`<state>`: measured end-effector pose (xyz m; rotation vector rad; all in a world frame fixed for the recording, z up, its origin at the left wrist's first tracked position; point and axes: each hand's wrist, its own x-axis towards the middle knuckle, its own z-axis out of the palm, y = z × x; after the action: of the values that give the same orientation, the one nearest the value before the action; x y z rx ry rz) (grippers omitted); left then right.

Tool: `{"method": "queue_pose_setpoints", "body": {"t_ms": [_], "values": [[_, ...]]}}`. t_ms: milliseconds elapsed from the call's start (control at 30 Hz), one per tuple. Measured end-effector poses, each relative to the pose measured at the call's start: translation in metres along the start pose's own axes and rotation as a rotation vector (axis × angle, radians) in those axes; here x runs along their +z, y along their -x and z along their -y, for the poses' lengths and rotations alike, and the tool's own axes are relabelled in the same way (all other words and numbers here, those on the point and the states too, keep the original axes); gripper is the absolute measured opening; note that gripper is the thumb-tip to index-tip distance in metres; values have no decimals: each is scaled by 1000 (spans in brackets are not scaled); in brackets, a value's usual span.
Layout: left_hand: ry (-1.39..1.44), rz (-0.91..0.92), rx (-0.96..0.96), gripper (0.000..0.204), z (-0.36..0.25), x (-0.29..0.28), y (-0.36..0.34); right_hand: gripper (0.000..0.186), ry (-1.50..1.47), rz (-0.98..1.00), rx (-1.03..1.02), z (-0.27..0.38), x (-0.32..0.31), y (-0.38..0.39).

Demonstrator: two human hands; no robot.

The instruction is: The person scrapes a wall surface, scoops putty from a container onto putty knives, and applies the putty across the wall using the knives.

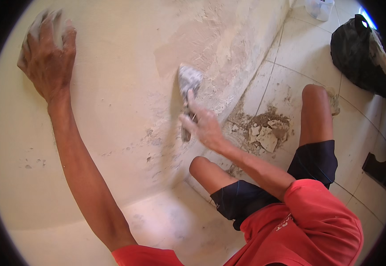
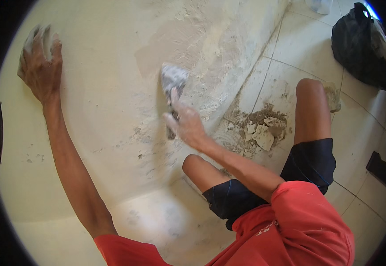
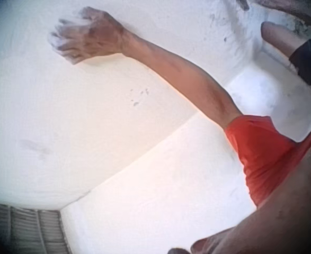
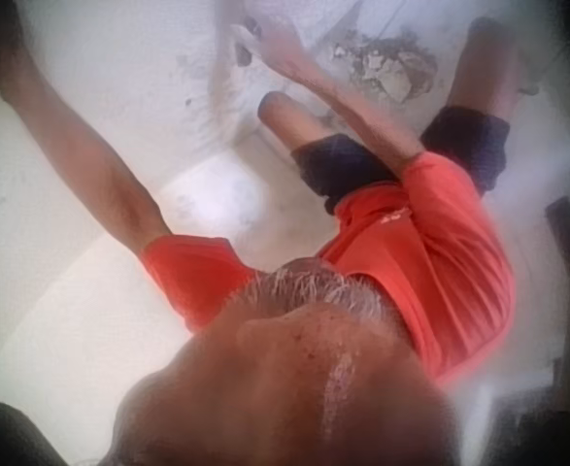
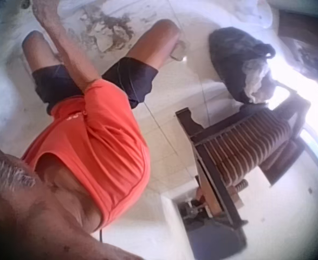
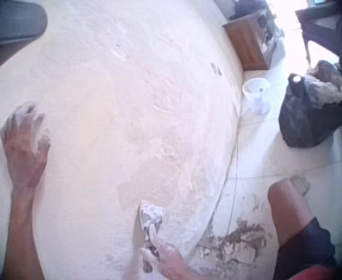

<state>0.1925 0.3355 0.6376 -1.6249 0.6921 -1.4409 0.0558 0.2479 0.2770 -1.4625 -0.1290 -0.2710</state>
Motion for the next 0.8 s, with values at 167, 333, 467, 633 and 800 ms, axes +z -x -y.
{"method": "queue_pose_setpoints", "body": {"t_ms": [167,333,467,633,800], "values": [[-22,7,-29,36,-4,-6,-2,74,63,191,-34,-3,1,54],[-81,30,-36,36,-2,-8,1,73,-57,133,238,-5,-54,30],[-78,-56,5,37,-1,-1,-1,72,-1,18,240,-17,-81,-33],[-92,11,-23,41,3,-1,8,69,-95,111,253,-10,-41,-6],[-35,4,62,43,15,9,8,69,84,174,-38,-18,-20,55]]}}
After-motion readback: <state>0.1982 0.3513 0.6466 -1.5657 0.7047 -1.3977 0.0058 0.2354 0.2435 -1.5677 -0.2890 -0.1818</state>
